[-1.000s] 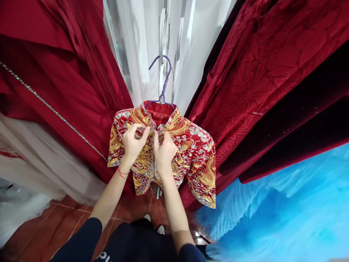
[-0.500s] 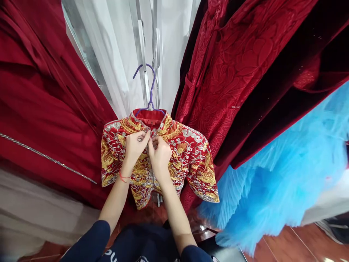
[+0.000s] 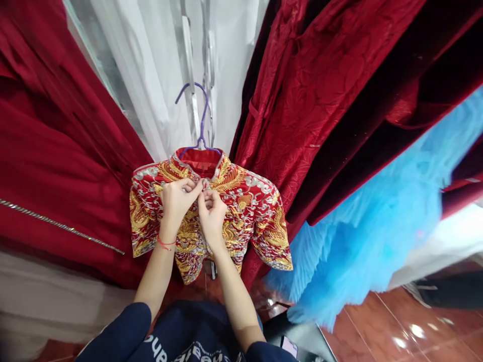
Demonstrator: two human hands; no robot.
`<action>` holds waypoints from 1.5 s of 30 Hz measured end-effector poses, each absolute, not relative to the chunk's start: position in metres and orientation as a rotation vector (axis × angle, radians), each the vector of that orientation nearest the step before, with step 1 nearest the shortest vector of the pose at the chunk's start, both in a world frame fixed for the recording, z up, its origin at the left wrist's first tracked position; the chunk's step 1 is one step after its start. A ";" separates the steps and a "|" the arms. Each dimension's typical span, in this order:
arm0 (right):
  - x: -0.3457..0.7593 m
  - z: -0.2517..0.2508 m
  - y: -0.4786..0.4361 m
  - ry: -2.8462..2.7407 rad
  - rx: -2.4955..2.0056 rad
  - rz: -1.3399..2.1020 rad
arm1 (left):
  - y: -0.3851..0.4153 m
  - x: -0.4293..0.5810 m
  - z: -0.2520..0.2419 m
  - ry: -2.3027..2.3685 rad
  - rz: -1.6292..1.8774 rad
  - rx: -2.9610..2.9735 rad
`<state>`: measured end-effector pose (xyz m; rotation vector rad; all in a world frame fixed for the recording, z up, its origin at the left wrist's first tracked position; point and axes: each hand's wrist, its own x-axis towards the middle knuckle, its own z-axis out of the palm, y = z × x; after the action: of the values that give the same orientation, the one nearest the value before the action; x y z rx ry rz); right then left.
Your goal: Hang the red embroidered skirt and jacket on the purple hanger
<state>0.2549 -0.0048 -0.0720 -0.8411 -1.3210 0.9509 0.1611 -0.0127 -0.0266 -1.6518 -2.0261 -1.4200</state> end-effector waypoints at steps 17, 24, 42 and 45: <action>0.265 -0.063 0.008 -1.665 -0.845 0.992 | -0.008 0.145 -0.045 -1.858 -1.405 -1.900; 0.284 -0.050 0.001 -1.771 -0.919 1.226 | -0.016 0.159 -0.056 -1.796 -1.749 -1.828; 0.283 -0.088 -0.009 -1.658 -0.928 1.549 | -0.028 0.157 -0.058 -1.694 -1.659 -1.861; 0.282 -0.114 -0.011 -1.664 -1.054 1.637 | -0.031 0.157 -0.054 -1.699 -1.700 -1.864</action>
<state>0.2824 -0.0115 -0.1143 -1.0538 -1.6639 1.6366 0.1565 -0.0309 -0.0545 -1.8637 -1.6990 -1.6998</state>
